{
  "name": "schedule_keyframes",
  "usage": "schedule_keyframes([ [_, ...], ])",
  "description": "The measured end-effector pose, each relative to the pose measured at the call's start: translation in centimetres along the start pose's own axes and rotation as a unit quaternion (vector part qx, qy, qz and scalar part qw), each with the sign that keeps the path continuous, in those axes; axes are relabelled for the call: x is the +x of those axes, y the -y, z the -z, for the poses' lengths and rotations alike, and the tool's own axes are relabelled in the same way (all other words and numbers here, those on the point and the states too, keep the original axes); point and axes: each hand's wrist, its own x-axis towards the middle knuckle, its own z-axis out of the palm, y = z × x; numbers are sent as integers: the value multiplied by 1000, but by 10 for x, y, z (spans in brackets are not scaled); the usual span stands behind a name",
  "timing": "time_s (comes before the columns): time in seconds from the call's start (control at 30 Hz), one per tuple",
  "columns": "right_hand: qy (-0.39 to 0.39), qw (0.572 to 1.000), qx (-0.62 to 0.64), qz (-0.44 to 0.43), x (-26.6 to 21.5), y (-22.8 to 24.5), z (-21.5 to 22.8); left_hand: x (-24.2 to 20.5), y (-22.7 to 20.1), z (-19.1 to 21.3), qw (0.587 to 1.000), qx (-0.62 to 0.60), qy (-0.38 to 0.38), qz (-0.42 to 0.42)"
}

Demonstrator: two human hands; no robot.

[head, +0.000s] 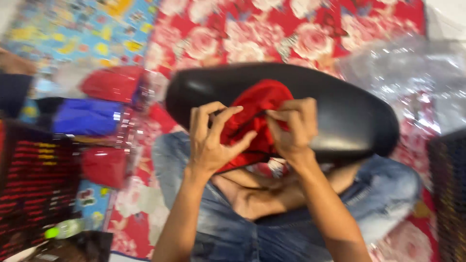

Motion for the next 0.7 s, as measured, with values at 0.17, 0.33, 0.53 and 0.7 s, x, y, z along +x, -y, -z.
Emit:
schedule_keyframes([
  [0.17,-52,996,28,63,-3,1,-13,9,-3,-27,987,-5,-122,-109],
  [0.33,-18,996,35,84,13,-17,-4,13,14,-25,980,6,-167,-110],
  [0.53,-36,994,45,93,13,-32,4,3,36,-21,969,36,-209,-126],
  [0.7,-70,990,24,116,11,-47,4,-10,54,-14,967,25,-213,-135],
])
